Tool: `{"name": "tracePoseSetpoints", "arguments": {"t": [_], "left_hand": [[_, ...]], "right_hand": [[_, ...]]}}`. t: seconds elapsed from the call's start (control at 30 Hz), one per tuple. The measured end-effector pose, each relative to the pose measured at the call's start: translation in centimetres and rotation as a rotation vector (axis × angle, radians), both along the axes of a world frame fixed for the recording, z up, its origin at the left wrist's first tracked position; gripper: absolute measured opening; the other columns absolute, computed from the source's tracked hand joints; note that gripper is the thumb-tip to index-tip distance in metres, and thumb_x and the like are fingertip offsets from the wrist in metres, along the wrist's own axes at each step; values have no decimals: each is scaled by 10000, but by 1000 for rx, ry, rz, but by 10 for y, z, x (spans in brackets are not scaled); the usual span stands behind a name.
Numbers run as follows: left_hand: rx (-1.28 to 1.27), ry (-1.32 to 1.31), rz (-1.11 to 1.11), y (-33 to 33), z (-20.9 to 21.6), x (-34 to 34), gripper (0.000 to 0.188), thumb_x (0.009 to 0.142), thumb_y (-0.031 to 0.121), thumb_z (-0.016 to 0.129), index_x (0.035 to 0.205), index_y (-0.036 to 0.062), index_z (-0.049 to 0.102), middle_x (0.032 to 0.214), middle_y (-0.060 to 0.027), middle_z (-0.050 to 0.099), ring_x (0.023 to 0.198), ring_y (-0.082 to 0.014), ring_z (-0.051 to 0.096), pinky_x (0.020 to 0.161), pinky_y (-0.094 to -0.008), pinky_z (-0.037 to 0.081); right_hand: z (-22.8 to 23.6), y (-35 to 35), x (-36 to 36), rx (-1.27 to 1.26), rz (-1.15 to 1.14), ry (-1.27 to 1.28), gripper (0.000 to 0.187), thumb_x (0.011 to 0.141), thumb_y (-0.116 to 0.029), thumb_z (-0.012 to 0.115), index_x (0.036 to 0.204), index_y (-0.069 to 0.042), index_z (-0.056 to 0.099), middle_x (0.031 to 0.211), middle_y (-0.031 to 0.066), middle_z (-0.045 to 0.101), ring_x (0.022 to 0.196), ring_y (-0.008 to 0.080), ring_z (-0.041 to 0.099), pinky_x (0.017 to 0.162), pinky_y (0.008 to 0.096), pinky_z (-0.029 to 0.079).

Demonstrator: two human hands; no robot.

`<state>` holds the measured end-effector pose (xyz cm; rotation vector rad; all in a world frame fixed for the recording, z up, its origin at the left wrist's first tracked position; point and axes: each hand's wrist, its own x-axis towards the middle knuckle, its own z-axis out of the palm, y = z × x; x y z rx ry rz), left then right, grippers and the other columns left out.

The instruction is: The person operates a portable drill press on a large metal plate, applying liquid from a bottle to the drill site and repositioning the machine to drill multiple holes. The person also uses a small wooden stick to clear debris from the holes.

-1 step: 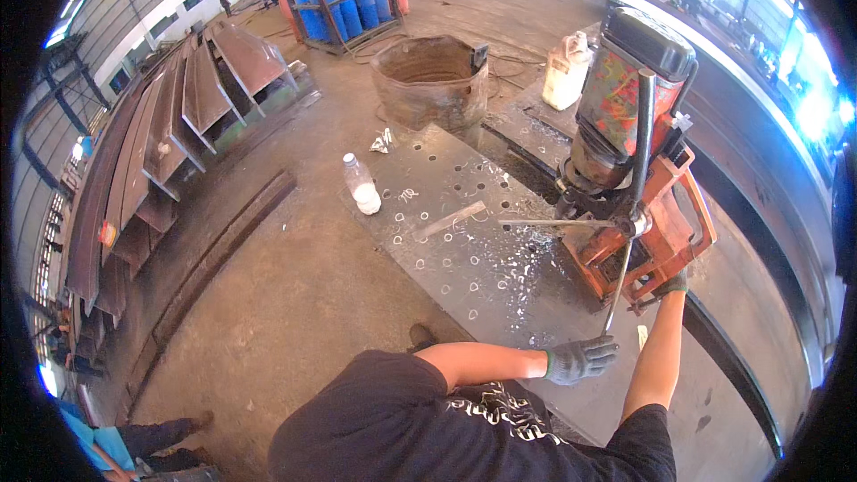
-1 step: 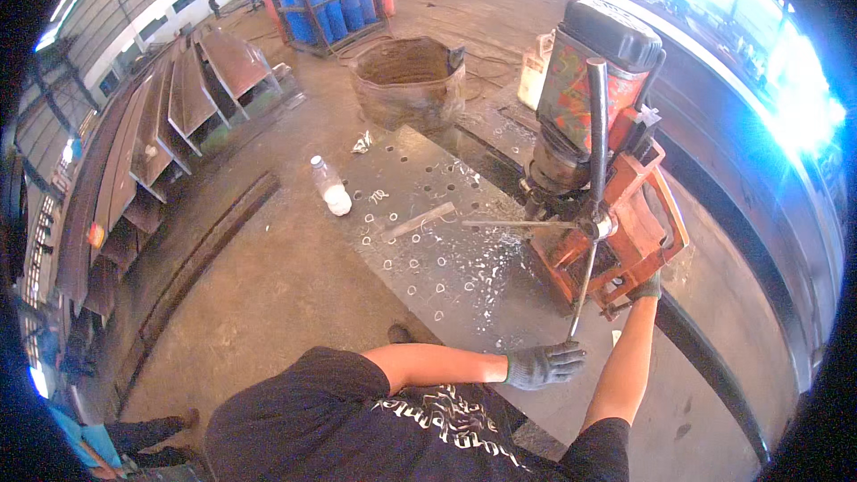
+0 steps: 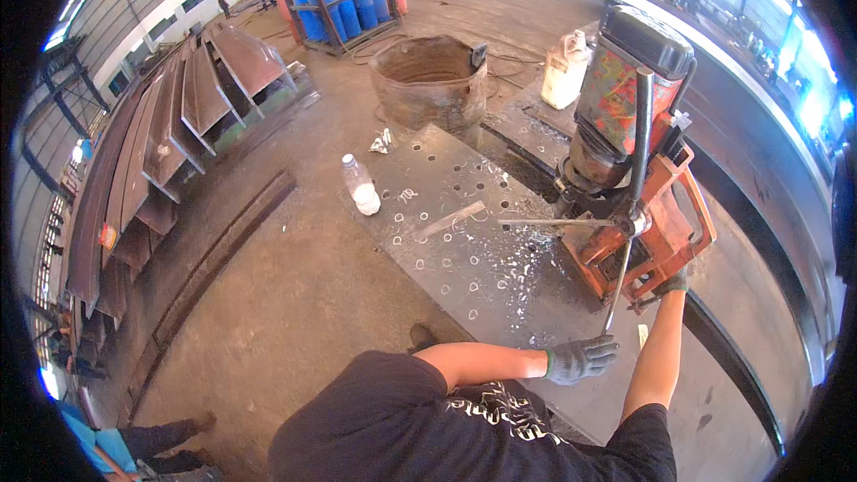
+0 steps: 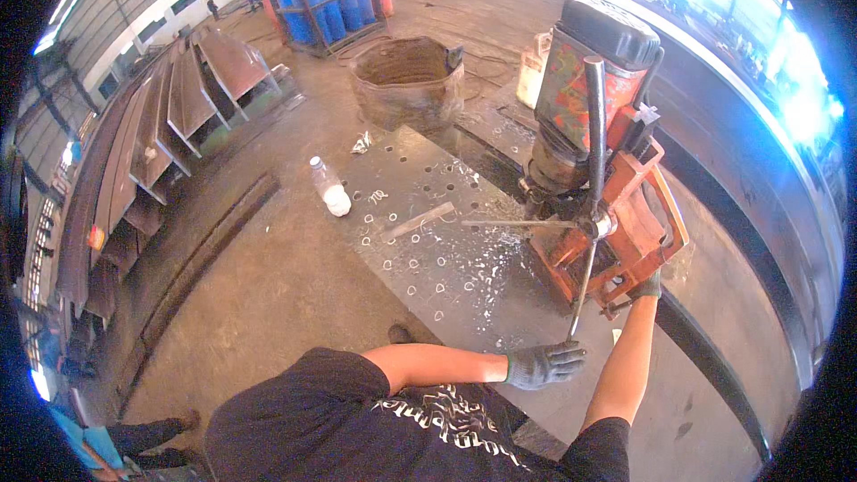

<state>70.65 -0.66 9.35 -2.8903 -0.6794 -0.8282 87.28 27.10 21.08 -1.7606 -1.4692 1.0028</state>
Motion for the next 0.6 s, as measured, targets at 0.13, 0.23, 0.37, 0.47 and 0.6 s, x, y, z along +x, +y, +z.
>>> {"name": "tracePoseSetpoints", "arguments": {"t": [0.13, 0.23, 0.37, 0.47, 0.6], "left_hand": [[-97, 29, -55, -2, 9, -3, 487, 906, 245, 530, 1350, 57, 599, 1618, -194, 427, 1586, -430, 236, 1321, -641, 102], [-128, 48, -54, -3, 21, -9, 501, 899, 248, 526, 1356, 50, 584, 1632, -193, 410, 1583, -438, 243, 1318, -646, 111], [-49, 22, -117, 10, 5, -12, 519, 903, 241, 515, 1386, 53, 554, 1646, -193, 390, 1589, -419, 246, 1315, -648, 132], [-127, -75, -138, 13, -6, -10, 531, 914, 238, 504, 1410, 51, 532, 1653, -190, 381, 1602, -386, 233, 1311, -652, 132], [-212, -188, -218, 16, -2, -32, 509, 924, 230, 513, 1410, 82, 540, 1665, -159, 377, 1597, -371, 255, 1306, -639, 157]], "right_hand": [[0, 6, 6, -1, -12, -112, 462, 1095, -401, 547, 1376, -44, 626, 1321, 135, 670, 1226, 277, 622, 1095, 453, 477], [2, 12, 1, -5, -3, -180, 458, 1093, -393, 552, 1379, -43, 624, 1317, 136, 670, 1224, 279, 622, 1099, 452, 473], [4, 9, 19, -7, -51, -303, 454, 1090, -383, 558, 1384, -43, 622, 1313, 138, 670, 1220, 281, 622, 1105, 452, 468], [7, 9, 19, -14, 14, -585, 451, 1089, -375, 562, 1388, -43, 621, 1309, 140, 670, 1218, 283, 622, 1109, 451, 464], [34, -60, -7, 176, -197, -390, 442, 1071, -366, 588, 1365, -39, 629, 1252, 117, 684, 1157, 274, 638, 1065, 442, 477]]}}
